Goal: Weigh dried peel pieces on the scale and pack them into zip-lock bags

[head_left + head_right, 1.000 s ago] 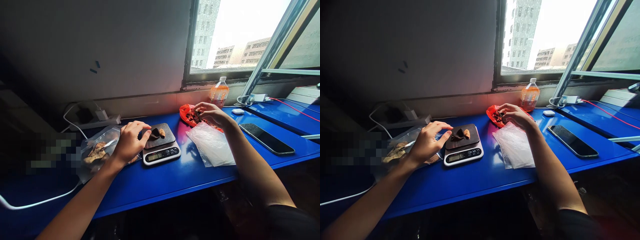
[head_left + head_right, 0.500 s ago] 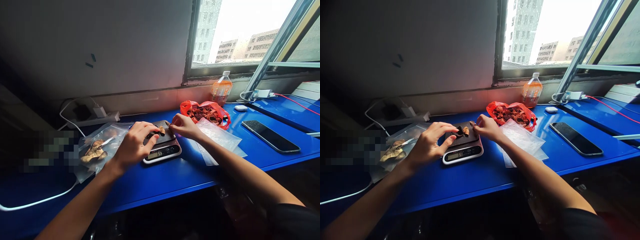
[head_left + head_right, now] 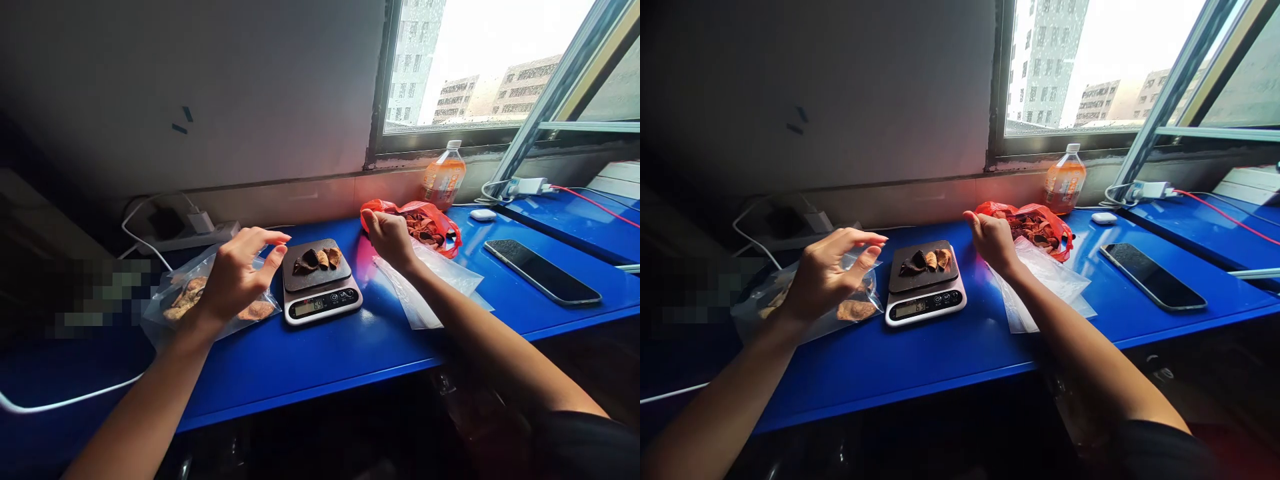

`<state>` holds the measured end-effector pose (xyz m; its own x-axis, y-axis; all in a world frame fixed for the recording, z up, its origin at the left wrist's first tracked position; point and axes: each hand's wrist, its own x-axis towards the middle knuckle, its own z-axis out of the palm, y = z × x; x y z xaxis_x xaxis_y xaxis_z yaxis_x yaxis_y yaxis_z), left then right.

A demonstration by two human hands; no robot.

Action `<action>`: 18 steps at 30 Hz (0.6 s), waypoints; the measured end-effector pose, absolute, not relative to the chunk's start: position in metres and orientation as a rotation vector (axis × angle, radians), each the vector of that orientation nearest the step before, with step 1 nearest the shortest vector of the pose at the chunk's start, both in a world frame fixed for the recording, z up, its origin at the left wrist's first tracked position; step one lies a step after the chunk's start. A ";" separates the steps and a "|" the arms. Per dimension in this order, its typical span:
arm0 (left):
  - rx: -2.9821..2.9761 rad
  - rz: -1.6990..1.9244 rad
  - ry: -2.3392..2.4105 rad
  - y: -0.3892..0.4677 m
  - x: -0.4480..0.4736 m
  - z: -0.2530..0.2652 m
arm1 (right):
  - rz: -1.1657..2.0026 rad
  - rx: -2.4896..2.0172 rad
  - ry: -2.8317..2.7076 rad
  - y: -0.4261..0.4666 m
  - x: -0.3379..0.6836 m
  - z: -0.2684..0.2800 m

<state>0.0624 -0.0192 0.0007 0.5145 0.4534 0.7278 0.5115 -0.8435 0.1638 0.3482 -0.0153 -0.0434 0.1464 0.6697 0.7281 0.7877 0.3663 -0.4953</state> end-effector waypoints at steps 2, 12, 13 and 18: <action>-2.673 -1.248 -0.859 -0.019 0.063 0.000 | -0.167 -1.336 -1.567 -0.015 0.346 -0.044; -2.718 -1.222 -0.822 -0.021 0.068 -0.004 | -0.237 -1.397 -1.407 -0.017 0.343 -0.041; -2.716 -1.224 -0.823 -0.022 0.068 -0.003 | -0.248 -1.410 -1.406 -0.018 0.344 -0.040; -2.713 -1.229 -0.797 -0.023 0.069 -0.003 | -0.293 -1.464 -1.395 -0.025 0.349 -0.031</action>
<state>0.0688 -0.0229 -0.0030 0.5493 0.4312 0.7158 0.4775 -0.8649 0.1545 0.3492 -0.0249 -0.0307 0.2920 0.5839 0.7575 0.8393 0.2233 -0.4956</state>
